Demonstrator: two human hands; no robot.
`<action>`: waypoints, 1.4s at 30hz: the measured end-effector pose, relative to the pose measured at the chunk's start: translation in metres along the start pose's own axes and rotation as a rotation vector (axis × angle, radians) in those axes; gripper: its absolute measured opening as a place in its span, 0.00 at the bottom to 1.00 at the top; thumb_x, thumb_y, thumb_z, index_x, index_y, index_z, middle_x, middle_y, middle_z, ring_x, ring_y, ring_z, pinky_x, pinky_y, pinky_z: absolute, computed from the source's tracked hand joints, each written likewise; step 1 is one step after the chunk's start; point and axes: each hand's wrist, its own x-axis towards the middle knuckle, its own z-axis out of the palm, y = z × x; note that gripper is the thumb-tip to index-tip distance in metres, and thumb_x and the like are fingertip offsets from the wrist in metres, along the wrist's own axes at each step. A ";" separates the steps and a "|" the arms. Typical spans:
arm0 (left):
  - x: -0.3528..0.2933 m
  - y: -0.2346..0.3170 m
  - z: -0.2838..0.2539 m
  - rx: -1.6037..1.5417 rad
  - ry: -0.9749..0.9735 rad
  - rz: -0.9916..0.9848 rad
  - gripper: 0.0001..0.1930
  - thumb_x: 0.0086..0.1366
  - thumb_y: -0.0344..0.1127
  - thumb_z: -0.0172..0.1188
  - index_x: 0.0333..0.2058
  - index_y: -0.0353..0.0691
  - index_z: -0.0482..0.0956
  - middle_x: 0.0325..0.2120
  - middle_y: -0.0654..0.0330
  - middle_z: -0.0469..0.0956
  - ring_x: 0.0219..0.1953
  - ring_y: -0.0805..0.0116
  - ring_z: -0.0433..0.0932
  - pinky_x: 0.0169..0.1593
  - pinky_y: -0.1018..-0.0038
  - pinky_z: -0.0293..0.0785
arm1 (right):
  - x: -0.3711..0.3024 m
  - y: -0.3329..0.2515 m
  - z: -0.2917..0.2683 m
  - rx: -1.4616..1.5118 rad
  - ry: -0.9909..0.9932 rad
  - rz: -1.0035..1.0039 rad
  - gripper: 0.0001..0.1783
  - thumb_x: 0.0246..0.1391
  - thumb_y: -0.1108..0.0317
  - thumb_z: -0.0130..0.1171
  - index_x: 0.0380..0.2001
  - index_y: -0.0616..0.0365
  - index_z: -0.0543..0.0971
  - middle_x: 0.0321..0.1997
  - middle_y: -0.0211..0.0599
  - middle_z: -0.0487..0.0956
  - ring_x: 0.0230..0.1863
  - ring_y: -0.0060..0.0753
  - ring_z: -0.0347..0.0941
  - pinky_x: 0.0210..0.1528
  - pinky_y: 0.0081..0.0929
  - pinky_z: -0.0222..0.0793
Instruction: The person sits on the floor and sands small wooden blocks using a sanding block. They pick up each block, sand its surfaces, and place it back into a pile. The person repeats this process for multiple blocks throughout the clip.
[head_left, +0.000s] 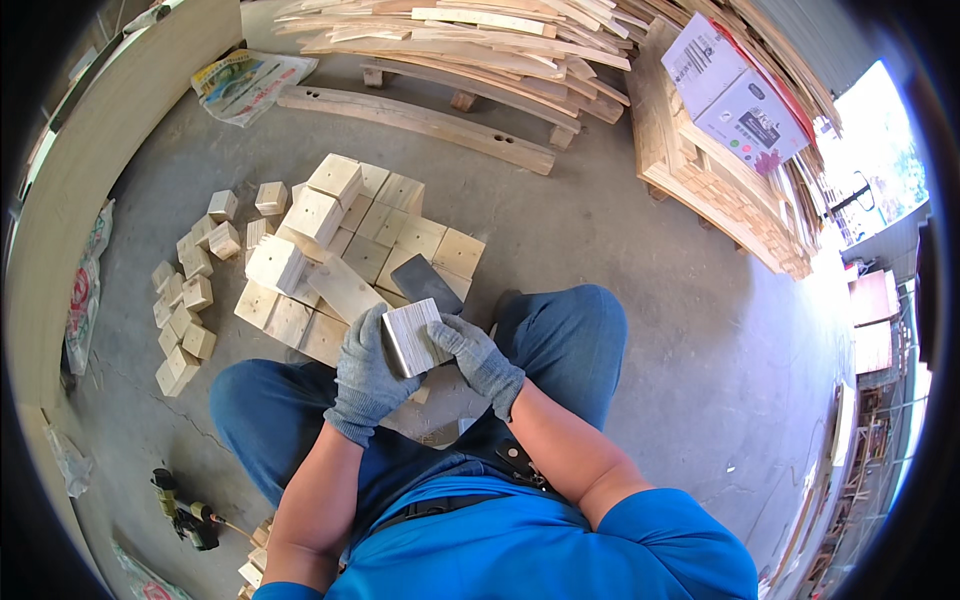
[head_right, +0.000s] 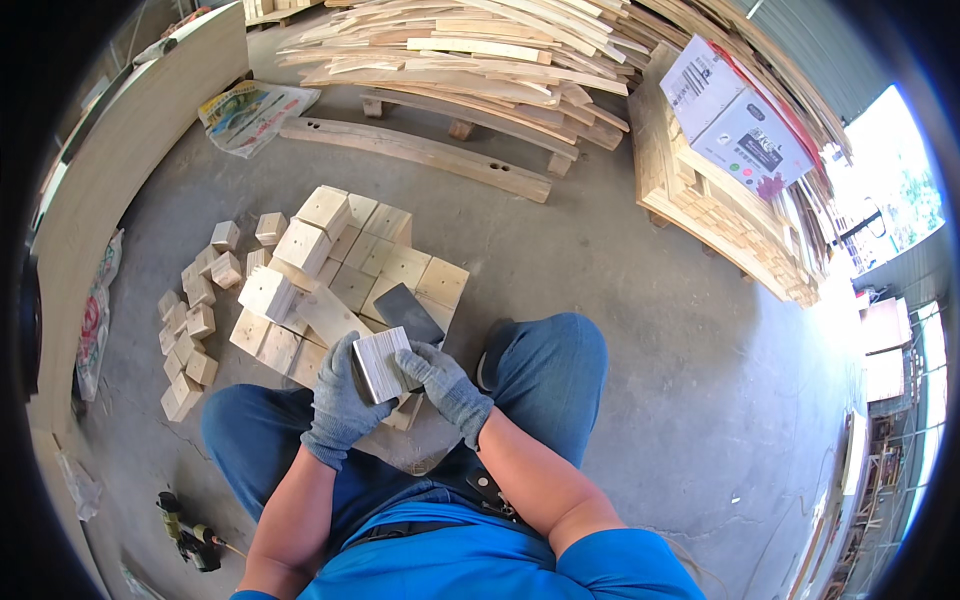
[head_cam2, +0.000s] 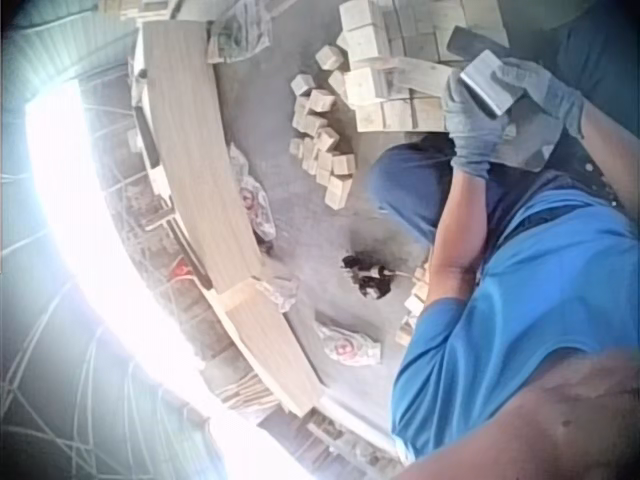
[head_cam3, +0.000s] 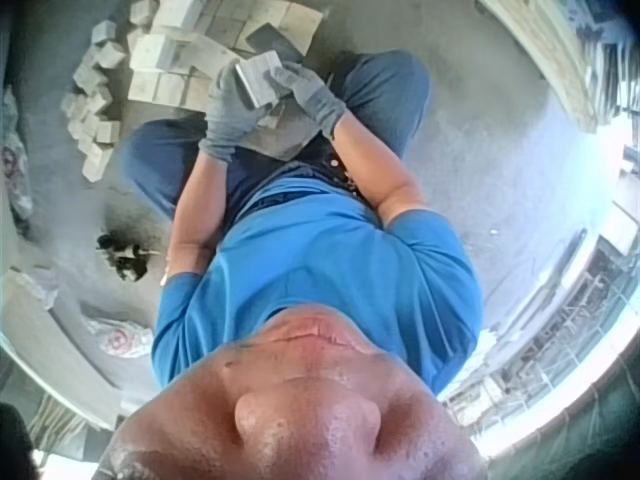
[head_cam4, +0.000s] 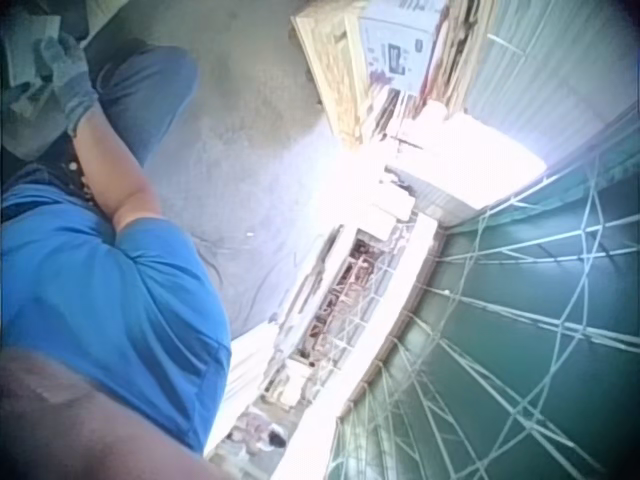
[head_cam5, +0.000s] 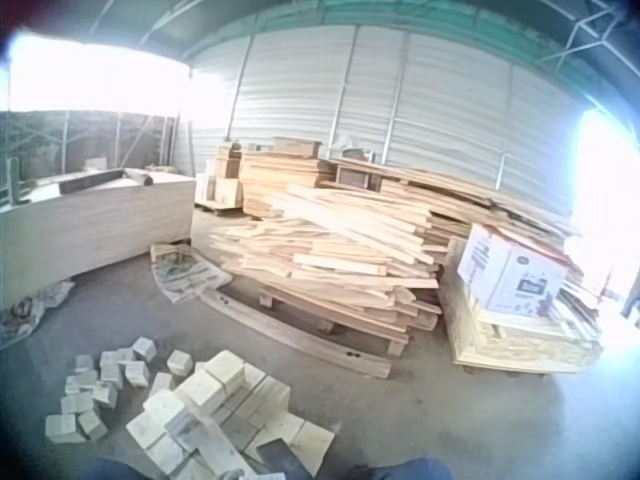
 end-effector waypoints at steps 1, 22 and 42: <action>0.000 0.000 0.001 0.004 0.002 0.003 0.55 0.44 0.46 0.83 0.69 0.32 0.64 0.60 0.38 0.73 0.61 0.37 0.75 0.66 0.50 0.73 | 0.001 0.001 -0.001 -0.006 0.003 0.003 0.31 0.74 0.49 0.60 0.66 0.64 0.77 0.59 0.35 0.83 0.60 0.27 0.76 0.67 0.28 0.69; 0.003 0.005 -0.002 -0.026 -0.049 -0.092 0.53 0.45 0.47 0.82 0.68 0.35 0.66 0.60 0.40 0.74 0.62 0.38 0.75 0.67 0.52 0.72 | 0.010 0.027 -0.014 0.134 0.071 0.027 0.25 0.74 0.53 0.61 0.60 0.64 0.80 0.54 0.35 0.85 0.52 0.24 0.81 0.59 0.24 0.76; 0.004 0.007 -0.002 -0.001 -0.087 -0.116 0.56 0.43 0.47 0.83 0.69 0.34 0.64 0.62 0.39 0.71 0.64 0.38 0.74 0.69 0.52 0.71 | 0.010 0.026 -0.013 0.063 0.094 0.019 0.26 0.73 0.52 0.62 0.59 0.65 0.81 0.51 0.34 0.85 0.50 0.23 0.80 0.56 0.24 0.75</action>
